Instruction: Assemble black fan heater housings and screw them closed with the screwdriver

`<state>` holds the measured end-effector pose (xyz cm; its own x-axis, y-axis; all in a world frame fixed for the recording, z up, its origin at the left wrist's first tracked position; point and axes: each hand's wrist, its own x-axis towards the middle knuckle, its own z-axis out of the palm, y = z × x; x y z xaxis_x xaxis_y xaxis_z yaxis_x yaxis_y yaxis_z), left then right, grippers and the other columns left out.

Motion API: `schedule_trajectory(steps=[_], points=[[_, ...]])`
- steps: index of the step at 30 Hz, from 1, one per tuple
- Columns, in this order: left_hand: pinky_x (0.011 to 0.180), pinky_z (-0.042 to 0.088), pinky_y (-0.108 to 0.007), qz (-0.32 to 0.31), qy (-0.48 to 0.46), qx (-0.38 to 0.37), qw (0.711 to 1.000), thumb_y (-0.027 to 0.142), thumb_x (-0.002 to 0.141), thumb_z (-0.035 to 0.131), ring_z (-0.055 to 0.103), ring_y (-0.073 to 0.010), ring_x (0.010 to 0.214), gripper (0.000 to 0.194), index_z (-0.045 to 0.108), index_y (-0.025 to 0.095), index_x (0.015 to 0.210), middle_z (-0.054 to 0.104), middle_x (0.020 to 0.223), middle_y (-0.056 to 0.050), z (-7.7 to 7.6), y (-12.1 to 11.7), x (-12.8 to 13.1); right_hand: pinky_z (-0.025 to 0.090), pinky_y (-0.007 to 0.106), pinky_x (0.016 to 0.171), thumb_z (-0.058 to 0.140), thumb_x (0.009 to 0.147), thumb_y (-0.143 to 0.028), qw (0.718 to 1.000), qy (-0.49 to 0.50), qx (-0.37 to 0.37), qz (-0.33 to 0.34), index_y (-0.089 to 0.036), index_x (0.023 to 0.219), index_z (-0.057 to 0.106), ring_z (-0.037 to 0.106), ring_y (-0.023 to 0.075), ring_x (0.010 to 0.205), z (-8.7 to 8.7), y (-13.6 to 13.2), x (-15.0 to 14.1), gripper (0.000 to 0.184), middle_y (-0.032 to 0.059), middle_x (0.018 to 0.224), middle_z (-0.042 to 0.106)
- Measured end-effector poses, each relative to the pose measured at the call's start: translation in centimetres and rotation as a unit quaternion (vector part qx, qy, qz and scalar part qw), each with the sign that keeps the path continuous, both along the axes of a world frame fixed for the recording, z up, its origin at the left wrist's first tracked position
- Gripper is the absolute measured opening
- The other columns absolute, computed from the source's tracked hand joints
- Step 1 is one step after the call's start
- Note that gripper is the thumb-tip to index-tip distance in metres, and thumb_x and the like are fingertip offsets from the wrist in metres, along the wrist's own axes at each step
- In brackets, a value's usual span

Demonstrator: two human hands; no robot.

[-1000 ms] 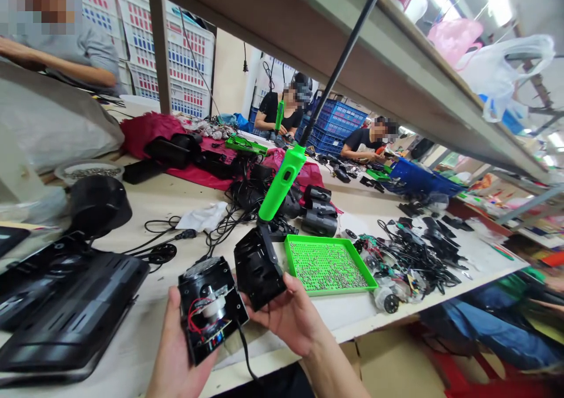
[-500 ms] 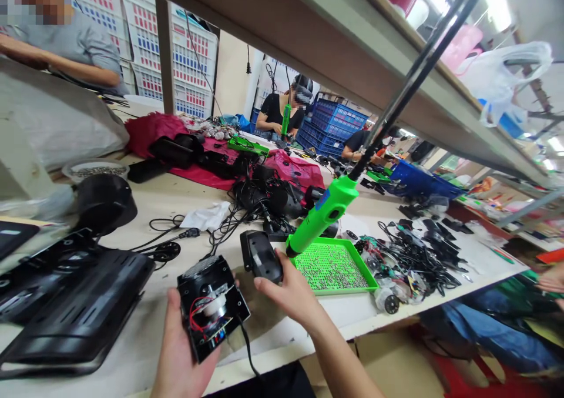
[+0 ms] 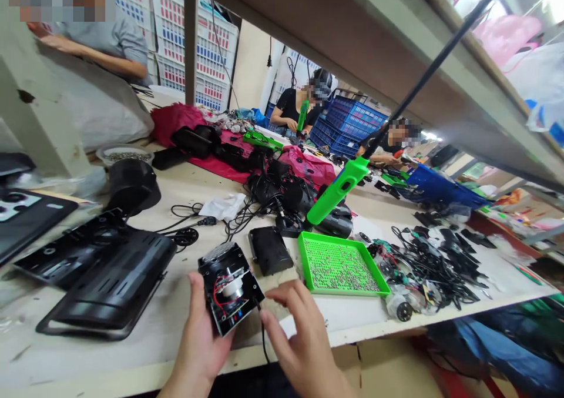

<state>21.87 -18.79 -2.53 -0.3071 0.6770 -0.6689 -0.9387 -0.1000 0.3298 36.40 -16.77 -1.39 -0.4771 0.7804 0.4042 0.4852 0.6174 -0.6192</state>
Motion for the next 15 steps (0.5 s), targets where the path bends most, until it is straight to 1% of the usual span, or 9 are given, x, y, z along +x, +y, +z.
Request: schedule_trajectory(steps=[3,5,7,10,12,15], points=[[0.057,0.056,-0.023,-0.01,0.001,0.001,1.0,0.05,0.096,0.039,0.069,-0.0158,0.065,0.049,0.072,0.014,0.1,0.076,0.08,-0.007,-0.2,0.0,0.3,0.05,0.033,0.07,0.057,0.092,-0.023,0.999,0.004,0.006,0.037,-0.019,0.103,0.064,0.062,0.0222,0.082,0.1,-1.3,-0.6,0.014,0.0085,0.089,0.064],[0.058,0.056,-0.024,-0.016,0.001,0.0,1.0,0.051,0.095,0.041,0.069,-0.017,0.066,0.049,0.072,0.013,0.09,0.074,0.077,-0.008,-0.5,0.0,0.5,0.049,0.034,0.07,0.056,0.092,-0.025,0.999,-0.003,-0.013,0.04,-0.017,0.106,0.065,0.062,0.0228,0.081,-0.1,-1.3,-1.6,0.018,0.0092,0.089,0.064],[0.063,0.057,-0.026,-0.018,-0.001,0.0,1.0,0.051,0.094,0.043,0.069,-0.0187,0.069,0.048,0.072,0.014,0.083,0.073,0.073,-0.007,-0.7,0.0,0.6,0.048,0.035,0.072,0.058,0.092,-0.026,0.998,-0.009,-0.039,0.037,-0.017,0.108,0.066,0.061,0.0235,0.083,-0.2,-0.9,-2.6,0.021,0.0095,0.091,0.064],[0.077,0.058,-0.035,-0.032,-0.011,0.014,0.999,0.052,0.093,0.045,0.07,-0.0233,0.079,0.048,0.071,0.013,0.084,0.072,0.074,-0.009,-0.9,-0.1,0.7,0.046,0.034,0.073,0.066,0.087,-0.026,0.996,-0.023,-0.081,0.029,-0.019,0.1,0.07,0.061,0.0237,0.083,-0.2,-0.6,-4.0,0.016,0.0076,0.09,0.064],[0.081,0.057,-0.039,-0.043,-0.016,0.024,0.999,0.052,0.092,0.047,0.07,-0.0255,0.083,0.048,0.072,0.011,0.087,0.071,0.076,-0.011,-1.0,-0.1,0.6,0.044,0.032,0.073,0.071,0.083,-0.025,0.994,-0.023,-0.108,0.024,-0.02,0.093,0.072,0.061,0.0225,0.082,-0.1,-0.5,-4.4,0.011,0.0055,0.086,0.064],[0.081,0.057,-0.038,-0.032,-0.002,0.029,0.999,0.056,0.086,0.055,0.069,-0.0246,0.081,0.046,0.072,0.012,0.085,0.071,0.075,-0.009,-1.3,-0.1,0.7,0.041,0.028,0.067,0.076,0.079,-0.022,0.987,-0.005,-0.159,0.016,-0.02,0.084,0.073,0.058,0.0173,0.074,0.1,-0.3,-4.6,0.006,0.0014,0.079,0.061]])
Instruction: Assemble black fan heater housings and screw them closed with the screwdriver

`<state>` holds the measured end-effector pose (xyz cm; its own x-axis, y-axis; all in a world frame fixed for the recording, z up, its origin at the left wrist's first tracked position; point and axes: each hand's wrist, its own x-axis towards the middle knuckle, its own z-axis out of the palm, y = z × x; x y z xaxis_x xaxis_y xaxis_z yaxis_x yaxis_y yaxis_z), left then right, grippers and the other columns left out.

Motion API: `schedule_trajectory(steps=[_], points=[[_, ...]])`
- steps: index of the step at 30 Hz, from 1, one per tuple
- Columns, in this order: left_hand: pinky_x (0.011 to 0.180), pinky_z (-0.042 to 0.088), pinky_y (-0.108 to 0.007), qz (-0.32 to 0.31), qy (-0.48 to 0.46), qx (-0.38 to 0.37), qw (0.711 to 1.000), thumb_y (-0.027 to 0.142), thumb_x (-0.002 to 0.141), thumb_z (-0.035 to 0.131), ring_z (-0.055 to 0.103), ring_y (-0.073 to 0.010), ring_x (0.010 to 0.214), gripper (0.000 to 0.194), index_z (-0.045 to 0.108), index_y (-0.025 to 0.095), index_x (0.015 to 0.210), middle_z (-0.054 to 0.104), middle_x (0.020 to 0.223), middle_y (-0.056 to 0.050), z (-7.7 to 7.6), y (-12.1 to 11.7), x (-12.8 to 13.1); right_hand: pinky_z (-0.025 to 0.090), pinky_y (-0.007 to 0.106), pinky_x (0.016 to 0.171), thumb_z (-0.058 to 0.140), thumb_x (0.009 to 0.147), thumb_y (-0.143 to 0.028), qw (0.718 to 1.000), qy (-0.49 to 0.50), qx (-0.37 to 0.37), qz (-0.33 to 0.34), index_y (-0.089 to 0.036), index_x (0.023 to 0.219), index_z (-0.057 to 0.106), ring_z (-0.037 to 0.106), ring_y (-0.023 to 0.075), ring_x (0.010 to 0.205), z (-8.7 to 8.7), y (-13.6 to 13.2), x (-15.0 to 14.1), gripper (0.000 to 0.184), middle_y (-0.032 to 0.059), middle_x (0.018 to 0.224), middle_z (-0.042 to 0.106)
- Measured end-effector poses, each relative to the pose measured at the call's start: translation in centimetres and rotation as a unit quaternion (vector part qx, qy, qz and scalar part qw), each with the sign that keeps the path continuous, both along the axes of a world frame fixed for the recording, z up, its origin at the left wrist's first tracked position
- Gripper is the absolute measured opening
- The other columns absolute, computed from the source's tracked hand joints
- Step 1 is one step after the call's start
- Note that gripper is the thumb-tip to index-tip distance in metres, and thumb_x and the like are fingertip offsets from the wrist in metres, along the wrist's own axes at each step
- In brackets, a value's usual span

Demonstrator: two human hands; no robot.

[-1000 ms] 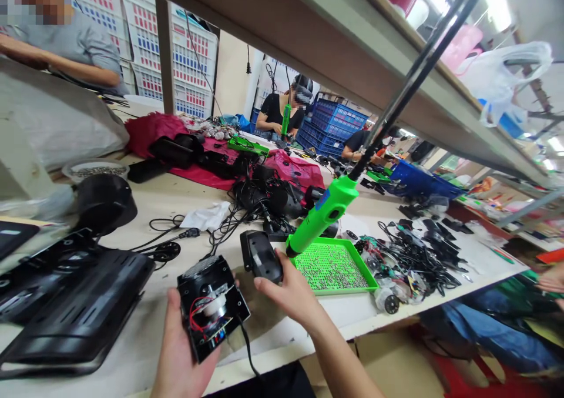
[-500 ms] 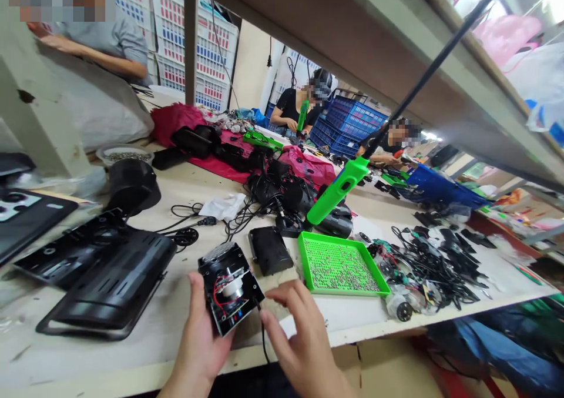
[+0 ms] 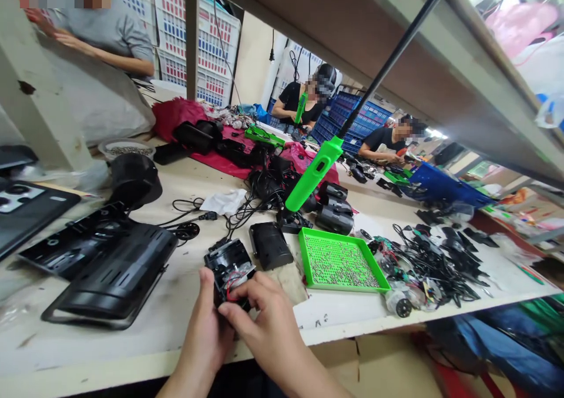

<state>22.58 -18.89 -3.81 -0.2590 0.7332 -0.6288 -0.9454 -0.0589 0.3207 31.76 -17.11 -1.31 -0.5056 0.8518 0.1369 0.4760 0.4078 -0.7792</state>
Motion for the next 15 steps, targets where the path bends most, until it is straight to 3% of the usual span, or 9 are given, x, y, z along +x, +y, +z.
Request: schedule_trajectory(steps=[3,6,10,15], points=[[0.075,0.058,-0.035,0.007,0.015,-0.003,1.0,0.058,0.084,0.057,0.068,-0.0229,0.073,0.048,0.071,0.012,0.076,0.069,0.068,-0.007,-0.1,0.1,0.1,0.037,0.025,0.063,0.077,0.076,-0.018,0.999,0.034,-0.04,-0.009,-0.02,0.078,0.072,0.053,0.0136,0.068,-0.2,0.2,0.1,0.006,-0.0016,0.074,0.057],[0.066,0.058,-0.031,0.0,0.018,-0.01,1.0,0.054,0.091,0.047,0.066,-0.0198,0.063,0.052,0.071,0.011,0.073,0.068,0.065,-0.008,0.1,0.1,0.1,0.038,0.024,0.064,0.074,0.078,-0.016,0.995,0.088,-0.054,-0.01,-0.019,0.076,0.07,0.052,0.0129,0.069,-0.5,0.4,0.3,0.005,-0.0021,0.074,0.056],[0.06,0.057,-0.029,-0.005,0.018,-0.025,1.0,0.051,0.095,0.04,0.065,-0.0183,0.057,0.056,0.07,0.01,0.071,0.069,0.064,-0.01,0.7,0.1,0.1,0.041,0.024,0.066,0.066,0.083,-0.016,0.99,0.139,-0.032,-0.002,-0.019,0.079,0.067,0.053,0.0132,0.071,-0.9,0.4,0.6,0.005,-0.0005,0.077,0.057],[0.06,0.057,-0.027,0.003,0.029,-0.037,0.999,0.046,0.096,0.041,0.064,-0.0156,0.054,0.049,0.071,0.013,0.075,0.071,0.066,-0.006,0.9,0.4,0.0,0.04,0.023,0.062,0.058,0.086,-0.015,0.992,0.126,0.0,-0.009,-0.019,0.086,0.063,0.052,0.0125,0.07,-1.2,0.7,0.8,0.007,0.0005,0.084,0.057]])
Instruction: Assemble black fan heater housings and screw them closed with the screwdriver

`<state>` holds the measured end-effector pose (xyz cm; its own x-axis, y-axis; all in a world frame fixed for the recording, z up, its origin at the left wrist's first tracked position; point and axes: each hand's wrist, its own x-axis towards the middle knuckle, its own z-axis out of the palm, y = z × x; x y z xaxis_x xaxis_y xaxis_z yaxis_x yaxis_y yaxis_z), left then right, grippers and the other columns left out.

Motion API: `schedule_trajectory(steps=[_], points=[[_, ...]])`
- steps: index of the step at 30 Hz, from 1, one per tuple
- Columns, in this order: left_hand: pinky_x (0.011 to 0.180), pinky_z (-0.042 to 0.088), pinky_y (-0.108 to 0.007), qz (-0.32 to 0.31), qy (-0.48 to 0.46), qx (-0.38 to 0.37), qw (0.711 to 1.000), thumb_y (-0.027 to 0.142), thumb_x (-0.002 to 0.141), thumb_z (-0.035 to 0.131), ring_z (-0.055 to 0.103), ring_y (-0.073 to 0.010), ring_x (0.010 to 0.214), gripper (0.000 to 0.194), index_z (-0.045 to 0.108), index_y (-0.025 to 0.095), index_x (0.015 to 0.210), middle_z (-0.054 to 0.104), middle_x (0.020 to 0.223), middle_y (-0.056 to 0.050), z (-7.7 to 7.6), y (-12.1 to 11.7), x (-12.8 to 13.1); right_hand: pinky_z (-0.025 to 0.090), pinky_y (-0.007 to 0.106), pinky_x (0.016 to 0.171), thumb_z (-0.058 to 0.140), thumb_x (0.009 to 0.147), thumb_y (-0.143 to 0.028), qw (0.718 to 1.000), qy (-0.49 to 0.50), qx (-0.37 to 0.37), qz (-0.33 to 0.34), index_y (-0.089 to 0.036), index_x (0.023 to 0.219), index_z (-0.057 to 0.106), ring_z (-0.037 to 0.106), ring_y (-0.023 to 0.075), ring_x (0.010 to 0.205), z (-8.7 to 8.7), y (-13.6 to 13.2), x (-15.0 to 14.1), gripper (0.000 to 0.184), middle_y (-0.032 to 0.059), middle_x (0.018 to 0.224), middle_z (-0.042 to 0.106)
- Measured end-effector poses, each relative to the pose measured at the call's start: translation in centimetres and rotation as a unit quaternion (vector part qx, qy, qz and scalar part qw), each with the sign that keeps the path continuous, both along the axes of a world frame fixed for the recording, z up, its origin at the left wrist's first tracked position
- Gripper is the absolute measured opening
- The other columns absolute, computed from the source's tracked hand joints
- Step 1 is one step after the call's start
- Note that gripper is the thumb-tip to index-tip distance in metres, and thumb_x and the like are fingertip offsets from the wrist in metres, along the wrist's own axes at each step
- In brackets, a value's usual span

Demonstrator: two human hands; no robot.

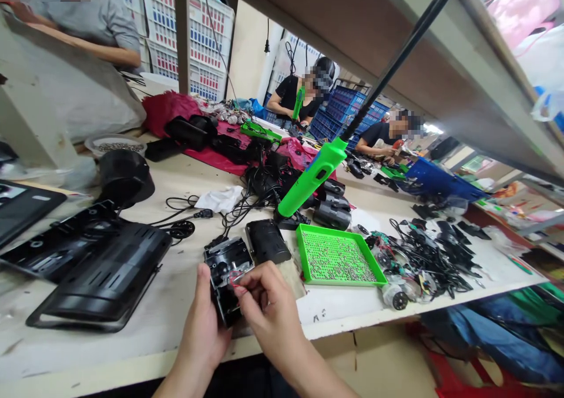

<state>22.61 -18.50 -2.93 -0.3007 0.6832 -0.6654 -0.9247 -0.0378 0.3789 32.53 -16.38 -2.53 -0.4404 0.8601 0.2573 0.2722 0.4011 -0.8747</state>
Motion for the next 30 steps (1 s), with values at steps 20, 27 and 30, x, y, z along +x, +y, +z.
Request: schedule_trajectory(steps=[20,27,30], points=[[0.058,0.053,-0.017,-0.053,0.164,0.052,0.984,0.05,0.049,0.089,0.062,-0.0126,0.074,0.052,0.07,0.022,0.089,0.07,0.084,0.001,-2.1,-0.1,0.6,0.038,0.024,0.062,0.07,0.08,-0.018,0.999,-0.009,-0.045,0.006,-0.019,0.084,0.068,0.051,0.0125,0.07,0.5,1.5,0.7,0.005,-0.0015,0.08,0.052],[0.061,0.055,-0.02,-0.061,0.149,0.04,0.986,0.056,0.046,0.088,0.063,-0.0176,0.083,0.06,0.072,0.02,0.092,0.071,0.09,-0.003,-2.5,-0.1,0.2,0.037,0.025,0.067,0.066,0.076,-0.022,0.969,0.159,-0.186,0.046,-0.018,0.076,0.063,0.049,0.0131,0.071,-0.2,1.9,0.0,0.005,-0.0015,0.076,0.055],[0.065,0.054,-0.017,-0.06,0.168,0.045,0.983,0.053,0.05,0.088,0.062,-0.015,0.087,0.055,0.071,0.022,0.093,0.071,0.094,-0.001,-2.3,0.0,0.2,0.037,0.025,0.065,0.065,0.075,-0.031,0.954,0.186,-0.229,0.06,-0.018,0.077,0.06,0.047,0.0121,0.066,-0.4,2.1,0.2,0.014,-0.0029,0.071,0.053]])
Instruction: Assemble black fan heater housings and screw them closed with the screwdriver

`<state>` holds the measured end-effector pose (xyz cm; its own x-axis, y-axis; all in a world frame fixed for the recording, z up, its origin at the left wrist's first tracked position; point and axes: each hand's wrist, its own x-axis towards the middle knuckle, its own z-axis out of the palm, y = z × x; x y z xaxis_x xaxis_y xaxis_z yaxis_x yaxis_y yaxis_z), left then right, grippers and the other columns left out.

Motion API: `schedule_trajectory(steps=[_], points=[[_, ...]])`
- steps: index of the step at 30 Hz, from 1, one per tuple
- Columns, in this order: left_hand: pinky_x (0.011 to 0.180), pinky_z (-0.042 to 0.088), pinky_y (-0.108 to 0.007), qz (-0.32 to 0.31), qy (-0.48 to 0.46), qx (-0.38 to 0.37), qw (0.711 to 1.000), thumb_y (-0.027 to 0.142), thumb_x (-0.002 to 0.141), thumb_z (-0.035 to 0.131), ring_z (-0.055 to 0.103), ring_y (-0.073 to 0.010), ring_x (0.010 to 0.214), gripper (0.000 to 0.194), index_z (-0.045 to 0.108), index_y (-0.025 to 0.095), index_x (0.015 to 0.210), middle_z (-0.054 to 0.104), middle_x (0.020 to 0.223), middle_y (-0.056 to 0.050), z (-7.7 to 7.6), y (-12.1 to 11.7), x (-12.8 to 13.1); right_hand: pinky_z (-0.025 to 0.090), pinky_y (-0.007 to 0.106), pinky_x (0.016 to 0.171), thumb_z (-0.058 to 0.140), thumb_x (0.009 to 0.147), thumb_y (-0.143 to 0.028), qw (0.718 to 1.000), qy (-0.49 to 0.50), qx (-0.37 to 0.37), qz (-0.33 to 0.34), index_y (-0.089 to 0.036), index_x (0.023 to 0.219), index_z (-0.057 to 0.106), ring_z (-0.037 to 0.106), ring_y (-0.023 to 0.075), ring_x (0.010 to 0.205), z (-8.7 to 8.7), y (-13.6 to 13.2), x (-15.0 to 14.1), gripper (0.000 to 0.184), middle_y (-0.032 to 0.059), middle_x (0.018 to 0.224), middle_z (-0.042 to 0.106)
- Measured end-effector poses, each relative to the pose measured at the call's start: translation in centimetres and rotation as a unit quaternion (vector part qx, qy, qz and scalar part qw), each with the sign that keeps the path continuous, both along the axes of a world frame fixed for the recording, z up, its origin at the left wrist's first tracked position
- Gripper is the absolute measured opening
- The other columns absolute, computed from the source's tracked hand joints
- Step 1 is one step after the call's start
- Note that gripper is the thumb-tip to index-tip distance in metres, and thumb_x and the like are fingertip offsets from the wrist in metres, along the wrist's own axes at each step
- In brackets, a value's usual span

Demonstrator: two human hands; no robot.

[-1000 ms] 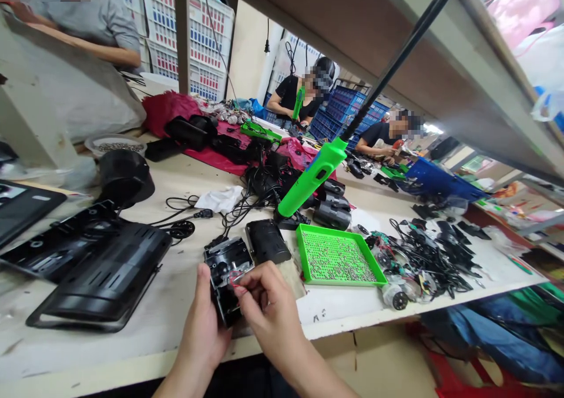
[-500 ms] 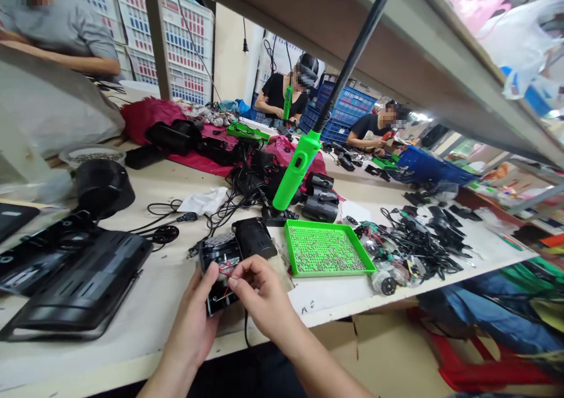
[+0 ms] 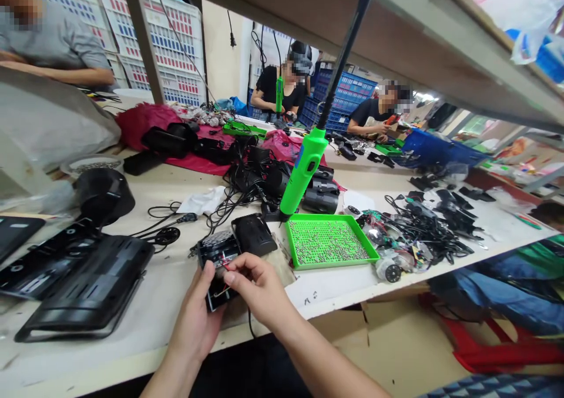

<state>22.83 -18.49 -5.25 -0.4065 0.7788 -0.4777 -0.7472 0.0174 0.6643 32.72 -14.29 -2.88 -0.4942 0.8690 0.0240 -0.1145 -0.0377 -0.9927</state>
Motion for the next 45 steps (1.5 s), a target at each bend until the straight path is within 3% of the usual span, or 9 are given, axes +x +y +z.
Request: schedule_trajectory(steps=[6,12,17,22,25,29,34,40,45], points=[[0.06,0.051,-0.015,-0.01,0.044,-0.002,0.999,0.045,0.05,0.09,0.062,-0.015,0.089,0.057,0.069,0.03,0.101,0.07,0.096,0.002,0.5,-0.3,0.1,0.034,0.024,0.06,0.067,0.074,-0.036,1.0,-0.01,-0.006,-0.007,-0.018,0.072,0.056,0.044,0.011,0.06,0.3,-0.2,0.1,0.02,-0.0034,0.067,0.052],[0.058,0.051,-0.016,0.007,0.061,-0.004,0.998,0.045,0.049,0.09,0.061,-0.016,0.09,0.059,0.069,0.031,0.102,0.07,0.095,0.003,0.7,-0.2,0.3,0.035,0.023,0.057,0.063,0.081,-0.027,0.983,-0.077,0.134,-0.098,-0.018,0.068,0.058,0.047,0.0119,0.062,0.3,-0.5,0.4,0.016,-0.0023,0.07,0.051],[0.061,0.054,-0.018,0.023,0.037,0.005,0.999,0.044,0.042,0.092,0.063,-0.0143,0.081,0.064,0.07,0.025,0.099,0.072,0.086,0.001,0.7,0.0,0.2,0.041,0.028,0.075,0.063,0.083,-0.018,0.947,-0.155,0.243,-0.14,-0.018,0.074,0.061,0.054,0.0163,0.083,-0.1,-0.5,0.9,0.01,0.0008,0.084,0.053],[0.064,0.056,-0.018,0.013,-0.001,0.002,1.0,0.036,0.043,0.094,0.065,-0.0148,0.08,0.055,0.072,0.02,0.09,0.073,0.086,-0.001,0.7,-0.1,-0.1,0.041,0.027,0.074,0.067,0.086,-0.017,0.948,-0.213,0.22,-0.092,-0.019,0.071,0.06,0.054,0.0159,0.081,0.0,-0.2,1.0,0.017,-0.001,0.079,0.053],[0.063,0.056,-0.017,0.016,-0.019,-0.001,1.0,0.029,0.054,0.089,0.066,-0.0139,0.076,0.042,0.072,0.019,0.091,0.074,0.083,-0.001,1.0,-0.1,-0.1,0.044,0.029,0.079,0.064,0.087,-0.017,0.952,-0.188,0.22,-0.103,-0.02,0.089,0.063,0.056,0.0172,0.088,-0.2,-1.0,1.7,0.004,0.0023,0.093,0.056],[0.062,0.057,-0.02,0.036,-0.05,-0.015,0.998,0.025,0.079,0.067,0.068,-0.0151,0.076,0.014,0.073,0.018,0.089,0.074,0.083,-0.003,2.0,-0.1,0.0,0.049,0.03,0.075,0.063,0.083,-0.019,0.975,-0.157,0.124,-0.101,-0.019,0.115,0.052,0.058,0.018,0.084,-1.7,-3.7,3.3,0.034,0.0063,0.102,0.058],[0.061,0.059,-0.025,0.042,-0.078,-0.009,0.996,0.027,0.087,0.051,0.07,-0.0189,0.079,0.025,0.073,0.019,0.097,0.075,0.087,-0.007,3.3,-0.3,-0.1,0.048,0.035,0.082,0.061,0.08,-0.015,0.977,-0.171,0.115,-0.059,-0.02,0.125,0.045,0.061,0.0197,0.084,-2.9,-6.2,4.4,0.048,0.0036,0.092,0.064],[0.06,0.06,-0.028,0.053,-0.11,0.02,0.992,0.029,0.083,0.053,0.069,-0.0224,0.087,0.024,0.073,0.023,0.093,0.075,0.09,-0.005,4.3,-1.0,-0.6,0.048,0.029,0.07,0.052,0.09,-0.019,0.971,-0.191,0.143,-0.012,-0.021,0.112,0.062,0.062,0.0174,0.077,0.8,-5.3,5.5,0.023,0.0023,0.085,0.064],[0.059,0.059,-0.025,0.078,-0.087,-0.043,0.992,0.021,0.08,0.057,0.066,-0.0152,0.069,0.015,0.071,0.022,0.074,0.072,0.071,0.0,3.8,-0.9,-0.6,0.05,0.03,0.073,0.059,0.093,-0.024,0.929,-0.276,0.247,-0.013,-0.025,0.102,0.072,0.065,0.019,0.083,5.4,-3.4,7.3,0.016,0.0037,0.09,0.068]])
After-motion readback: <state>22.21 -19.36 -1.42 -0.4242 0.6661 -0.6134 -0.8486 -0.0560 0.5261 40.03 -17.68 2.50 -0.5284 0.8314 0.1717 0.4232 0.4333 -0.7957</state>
